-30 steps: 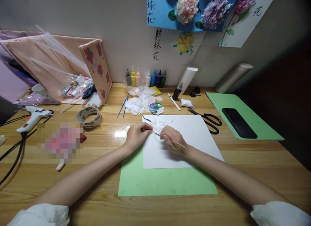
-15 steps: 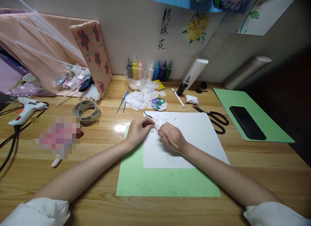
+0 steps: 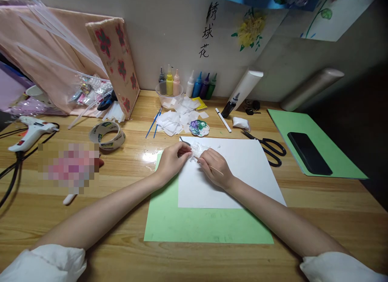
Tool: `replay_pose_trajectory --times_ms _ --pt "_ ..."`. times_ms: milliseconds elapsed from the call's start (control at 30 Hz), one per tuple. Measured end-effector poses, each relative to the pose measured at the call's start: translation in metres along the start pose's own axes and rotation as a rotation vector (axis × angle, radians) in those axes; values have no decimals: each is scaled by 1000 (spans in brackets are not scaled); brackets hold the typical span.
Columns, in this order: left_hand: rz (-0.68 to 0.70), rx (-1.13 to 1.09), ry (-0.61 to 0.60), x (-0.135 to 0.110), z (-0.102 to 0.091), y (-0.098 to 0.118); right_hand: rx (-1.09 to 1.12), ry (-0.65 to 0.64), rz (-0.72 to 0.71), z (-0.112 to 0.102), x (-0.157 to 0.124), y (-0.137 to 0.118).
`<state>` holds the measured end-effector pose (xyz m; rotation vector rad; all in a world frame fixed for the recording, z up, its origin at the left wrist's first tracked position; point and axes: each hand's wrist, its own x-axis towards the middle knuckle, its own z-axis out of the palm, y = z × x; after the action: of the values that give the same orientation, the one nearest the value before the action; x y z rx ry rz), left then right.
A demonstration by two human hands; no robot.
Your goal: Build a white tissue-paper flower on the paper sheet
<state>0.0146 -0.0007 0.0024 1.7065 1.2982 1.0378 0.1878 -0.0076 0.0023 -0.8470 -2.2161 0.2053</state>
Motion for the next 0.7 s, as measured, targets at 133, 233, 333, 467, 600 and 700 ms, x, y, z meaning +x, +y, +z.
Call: replay_pose_trajectory --times_ms 133,233,333,467,600,700 --pt "4 6 2 0 0 0 45 -13 -42 0 -1 1" --pt "5 16 -1 0 -1 1 17 -30 -47 1 0 1" --pt "1 26 -2 0 -1 1 -2 -24 -20 2 1 0" --pt "9 42 -1 0 0 0 4 -10 9 2 -1 0" --pt "12 47 0 0 0 0 10 -14 43 2 -1 1" --pt "22 45 2 0 1 0 12 -11 82 3 0 0"
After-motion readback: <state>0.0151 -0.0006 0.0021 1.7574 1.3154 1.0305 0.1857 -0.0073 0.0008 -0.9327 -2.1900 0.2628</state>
